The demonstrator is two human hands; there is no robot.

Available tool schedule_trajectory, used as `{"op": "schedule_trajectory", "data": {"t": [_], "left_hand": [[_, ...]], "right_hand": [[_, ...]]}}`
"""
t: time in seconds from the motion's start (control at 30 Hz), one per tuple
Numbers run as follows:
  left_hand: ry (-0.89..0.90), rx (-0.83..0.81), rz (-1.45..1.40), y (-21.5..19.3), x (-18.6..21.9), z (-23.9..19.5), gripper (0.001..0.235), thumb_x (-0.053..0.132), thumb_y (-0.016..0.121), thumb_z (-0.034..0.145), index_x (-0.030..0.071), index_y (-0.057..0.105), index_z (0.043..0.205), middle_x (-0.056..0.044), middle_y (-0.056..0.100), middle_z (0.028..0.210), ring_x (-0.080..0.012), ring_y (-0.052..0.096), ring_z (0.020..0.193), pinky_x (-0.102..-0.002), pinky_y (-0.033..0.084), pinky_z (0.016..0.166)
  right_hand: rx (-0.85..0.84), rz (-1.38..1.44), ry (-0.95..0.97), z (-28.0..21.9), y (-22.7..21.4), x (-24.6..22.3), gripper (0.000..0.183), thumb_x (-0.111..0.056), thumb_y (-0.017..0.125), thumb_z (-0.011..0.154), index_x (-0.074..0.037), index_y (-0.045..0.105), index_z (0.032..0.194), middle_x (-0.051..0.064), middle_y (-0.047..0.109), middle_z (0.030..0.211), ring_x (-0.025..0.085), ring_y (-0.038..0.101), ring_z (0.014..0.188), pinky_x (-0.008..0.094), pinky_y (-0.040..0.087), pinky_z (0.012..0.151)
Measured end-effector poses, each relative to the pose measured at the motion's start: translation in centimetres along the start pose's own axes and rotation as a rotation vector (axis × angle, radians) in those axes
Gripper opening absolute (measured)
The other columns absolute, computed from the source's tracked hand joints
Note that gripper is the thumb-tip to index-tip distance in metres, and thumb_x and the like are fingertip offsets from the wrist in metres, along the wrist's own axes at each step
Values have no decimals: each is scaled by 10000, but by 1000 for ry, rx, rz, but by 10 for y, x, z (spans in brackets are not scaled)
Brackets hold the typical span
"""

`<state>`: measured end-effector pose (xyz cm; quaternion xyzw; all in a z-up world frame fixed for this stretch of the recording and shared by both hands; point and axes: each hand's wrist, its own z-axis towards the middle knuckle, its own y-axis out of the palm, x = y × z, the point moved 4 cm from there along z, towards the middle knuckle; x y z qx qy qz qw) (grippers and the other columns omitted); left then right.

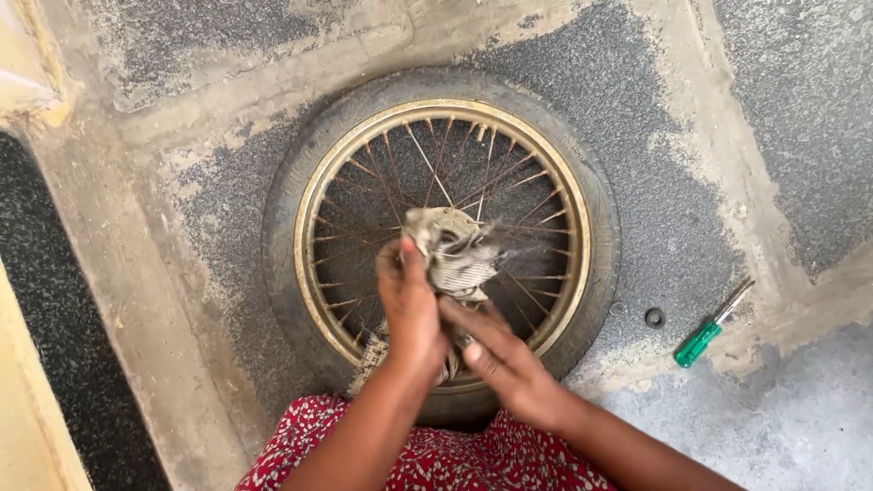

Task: The person kneels on the floor cleaning the hub of a detached motorcycle wheel. They use a green-handled screwdriver to scrape around the hub, wipe the hub and spokes with a rag, lift and reposition the wheel, and continue scraping and wiping the hub area.

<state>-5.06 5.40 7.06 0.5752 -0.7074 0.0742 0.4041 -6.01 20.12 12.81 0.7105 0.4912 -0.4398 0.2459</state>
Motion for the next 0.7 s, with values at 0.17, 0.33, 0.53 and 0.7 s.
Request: {"op": "schedule_trajectory", "data": {"t": [0.17, 0.33, 0.53, 0.7], "left_hand": [[-390, -176, -275, 21, 5, -8, 468, 486, 501, 996, 59, 601, 1162, -96, 697, 1053, -225, 696, 876, -407, 598, 764], [-530, -298, 82, 20, -48, -36, 221, 283, 591, 981, 153, 638, 1153, -104, 680, 1199, -228, 673, 1059, -409, 592, 879], [-50, -532, 816, 11, -65, -43, 290, 252, 646, 967, 113, 654, 1221, -80, 536, 1387, -213, 586, 1202, -379, 566, 938], [328, -310, 925, -2, -48, -16, 308, 147, 654, 928, 125, 637, 1235, -91, 568, 1339, -265, 586, 1227, -405, 549, 990]], "right_hand": [[234, -458, -360, 5, -10, -16, 755, -184, 650, 977, -152, 271, 1629, 321, 96, 1693, 528, 187, 1564, 592, 261, 1249], [607, -674, -132, -1, -53, 67, 626, 42, 688, 779, -14, 528, 1381, 333, 543, 1438, 437, 715, 1024, 415, 616, 827], [1057, -321, 2, -45, -163, 104, 178, -107, 720, 1012, 5, 680, 1145, 108, 755, 919, 225, 756, 788, 329, 612, 696], [1004, -160, 20, -33, -155, 77, 325, -179, 799, 895, -11, 686, 1149, 68, 759, 974, 205, 764, 828, 327, 631, 715]]}}
